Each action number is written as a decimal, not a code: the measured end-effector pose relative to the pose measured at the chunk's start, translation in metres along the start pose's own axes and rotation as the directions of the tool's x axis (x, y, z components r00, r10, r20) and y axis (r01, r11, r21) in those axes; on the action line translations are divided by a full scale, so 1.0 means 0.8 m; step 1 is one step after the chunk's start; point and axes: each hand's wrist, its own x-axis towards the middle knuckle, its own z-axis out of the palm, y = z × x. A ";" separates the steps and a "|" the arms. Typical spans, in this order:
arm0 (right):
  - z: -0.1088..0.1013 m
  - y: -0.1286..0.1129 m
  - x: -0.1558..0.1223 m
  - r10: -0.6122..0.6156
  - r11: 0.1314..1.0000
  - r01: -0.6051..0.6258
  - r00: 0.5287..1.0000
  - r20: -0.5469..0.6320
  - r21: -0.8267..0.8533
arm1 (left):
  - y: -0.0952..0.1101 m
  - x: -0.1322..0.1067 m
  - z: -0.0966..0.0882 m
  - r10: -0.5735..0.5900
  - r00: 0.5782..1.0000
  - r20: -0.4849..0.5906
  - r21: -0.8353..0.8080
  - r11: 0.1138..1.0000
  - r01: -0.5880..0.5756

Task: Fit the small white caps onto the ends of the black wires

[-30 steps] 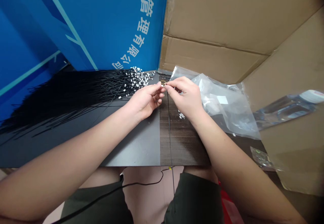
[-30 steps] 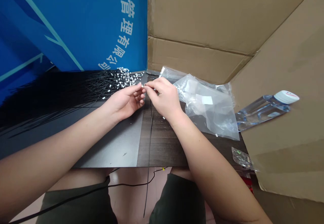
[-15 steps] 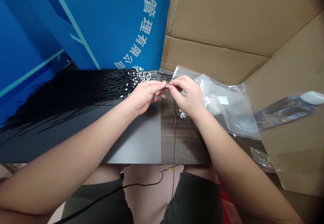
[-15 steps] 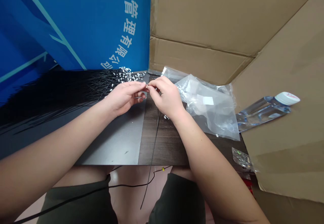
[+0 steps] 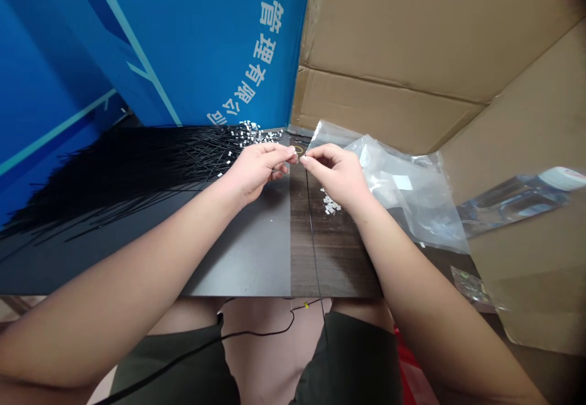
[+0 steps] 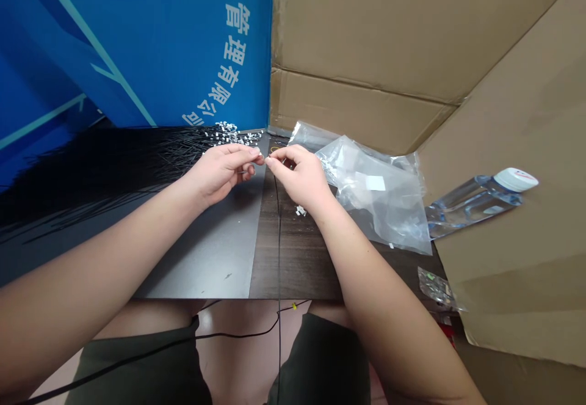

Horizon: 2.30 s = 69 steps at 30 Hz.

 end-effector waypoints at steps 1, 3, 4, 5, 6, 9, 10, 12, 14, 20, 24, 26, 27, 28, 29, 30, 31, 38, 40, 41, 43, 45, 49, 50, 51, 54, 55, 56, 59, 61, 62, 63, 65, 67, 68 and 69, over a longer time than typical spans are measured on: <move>0.000 -0.001 0.001 0.066 0.997 -0.067 0.997 0.028 0.041 | 0.000 0.000 0.001 0.006 1.000 -0.029 -0.006 1.000 -0.006; 0.000 -0.003 0.001 0.171 0.974 -0.183 0.980 0.101 0.132 | -0.002 0.001 0.002 -0.001 0.998 -0.062 -0.023 1.000 0.000; 0.001 -0.004 0.001 0.201 0.959 -0.223 0.970 0.139 0.177 | -0.002 0.001 0.002 -0.016 0.998 -0.066 -0.034 0.999 0.013; 0.001 -0.006 0.001 0.217 0.944 -0.252 0.961 0.171 0.215 | -0.002 0.001 0.003 -0.034 0.997 -0.067 -0.047 0.998 0.031; 0.002 -0.007 0.000 0.226 0.932 -0.270 0.955 0.193 0.242 | -0.002 0.001 0.003 -0.054 0.996 -0.065 -0.057 0.997 0.051; 0.005 -0.007 -0.001 0.231 0.922 -0.284 0.949 0.215 0.262 | -0.002 0.000 0.003 -0.110 0.993 -0.053 -0.082 0.991 0.106; 0.006 -0.007 -0.002 0.233 0.924 -0.284 0.949 0.212 0.258 | -0.002 0.000 0.003 -0.123 0.991 -0.046 -0.088 0.989 0.119; 0.007 -0.006 -0.003 0.238 0.926 -0.285 0.950 0.203 0.247 | -0.002 0.000 0.004 -0.140 0.990 -0.036 -0.093 0.986 0.136; 0.009 -0.006 -0.004 0.247 0.926 -0.290 0.950 0.193 0.241 | -0.003 -0.001 0.006 -0.140 0.990 -0.030 -0.088 0.987 0.137; 0.012 -0.011 -0.006 0.286 0.919 -0.324 0.940 0.185 0.224 | -0.006 -0.002 0.010 -0.115 0.993 -0.022 -0.043 0.993 0.114; 0.015 -0.011 -0.005 0.305 0.921 -0.337 0.936 0.178 0.197 | -0.005 -0.002 0.010 -0.116 0.992 -0.054 0.002 0.993 0.117; 0.016 -0.010 -0.005 0.306 0.920 -0.338 0.935 0.177 0.199 | -0.005 -0.003 0.011 -0.114 0.992 -0.061 0.014 0.993 0.115; 0.017 -0.009 -0.005 0.307 0.919 -0.339 0.936 0.175 0.200 | -0.004 -0.004 0.011 -0.111 0.992 -0.065 0.019 0.993 0.113; 0.017 -0.008 -0.005 0.308 0.919 -0.340 0.936 0.172 0.200 | -0.003 -0.004 0.012 -0.106 0.992 -0.072 0.025 0.994 0.108; 0.018 -0.008 -0.005 0.309 0.919 -0.340 0.936 0.169 0.201 | -0.003 -0.005 0.012 -0.100 0.992 -0.080 0.032 0.994 0.103; 0.018 -0.008 -0.006 0.311 0.919 -0.340 0.936 0.166 0.200 | -0.002 -0.005 0.012 -0.092 0.992 -0.091 0.041 0.995 0.096; 0.018 -0.009 -0.006 0.312 0.919 -0.341 0.936 0.163 0.198 | -0.002 -0.006 0.013 -0.079 0.992 -0.101 0.052 0.995 0.085; 0.015 -0.016 -0.006 0.328 0.923 -0.352 0.932 0.156 0.156 | -0.008 -0.001 0.009 -0.001 0.994 -0.113 0.120 0.993 0.015; 0.015 -0.017 -0.006 0.329 0.926 -0.349 0.933 0.148 0.144 | -0.009 0.000 0.008 0.000 0.994 -0.113 0.125 0.992 0.015; 0.015 -0.017 -0.006 0.326 0.928 -0.345 0.934 0.143 0.137 | -0.009 0.000 0.008 0.001 0.993 -0.115 0.129 0.992 0.014; 0.016 -0.016 -0.006 0.319 0.934 -0.336 0.938 0.134 0.125 | -0.009 0.000 0.008 0.005 0.993 -0.118 0.139 0.990 0.012; 0.016 -0.015 -0.006 0.309 0.938 -0.324 0.942 0.129 0.121 | -0.008 0.000 0.008 0.010 0.993 -0.121 0.151 0.989 0.008; 0.016 -0.016 -0.007 0.285 0.949 -0.298 0.950 0.127 0.102 | -0.008 0.000 0.008 0.049 0.991 -0.124 0.190 0.982 -0.025; 0.016 -0.016 -0.007 0.278 0.952 -0.290 0.952 0.127 0.095 | -0.008 0.000 0.007 0.063 0.991 -0.119 0.200 0.979 -0.038; 0.015 -0.017 -0.007 0.272 0.954 -0.284 0.954 0.128 0.090 | -0.008 0.000 0.007 0.078 0.991 -0.111 0.210 0.976 -0.053; 0.014 -0.018 -0.008 0.277 0.954 -0.288 0.952 0.128 0.079 | -0.006 -0.001 0.007 0.109 0.991 -0.082 0.234 0.968 -0.088; 0.014 -0.018 -0.008 0.282 0.953 -0.293 0.951 0.126 0.078 | -0.006 -0.001 0.007 0.116 0.990 -0.078 0.240 0.966 -0.094; 0.014 -0.017 -0.008 0.286 0.952 -0.296 0.951 0.122 0.078 | -0.005 -0.001 0.007 0.120 0.990 -0.079 0.243 0.965 -0.098; 0.015 -0.015 -0.007 0.284 0.953 -0.293 0.953 0.109 0.081 | -0.006 0.000 0.007 0.120 0.989 -0.089 0.246 0.965 -0.094; 0.016 -0.014 -0.008 0.280 0.954 -0.288 0.955 0.101 0.083 | -0.007 0.000 0.007 0.122 0.988 -0.096 0.254 0.963 -0.095; 0.016 -0.014 -0.008 0.282 0.953 -0.290 0.955 0.096 0.083 | -0.007 0.001 0.006 0.126 0.987 -0.097 0.261 0.961 -0.097; 0.016 -0.015 -0.008 0.286 0.952 -0.294 0.954 0.091 0.083 | -0.008 0.001 0.006 0.130 0.987 -0.098 0.269 0.958 -0.099; 0.016 -0.017 -0.008 0.299 0.949 -0.305 0.951 0.086 0.077 | -0.009 0.002 0.006 0.138 0.985 -0.101 0.282 0.954 -0.105; 0.015 -0.018 -0.008 0.297 0.951 -0.302 0.951 0.084 0.066 | -0.010 0.002 0.006 0.145 0.984 -0.101 0.291 0.950 -0.111; 0.015 -0.018 -0.008 0.289 0.954 -0.295 0.953 0.085 0.060 | -0.011 0.002 0.006 0.149 0.984 -0.102 0.295 0.949 -0.113; 0.015 -0.018 -0.008 0.281 0.957 -0.286 0.956 0.086 0.054 | -0.011 0.002 0.006 0.152 0.983 -0.102 0.301 0.947 -0.115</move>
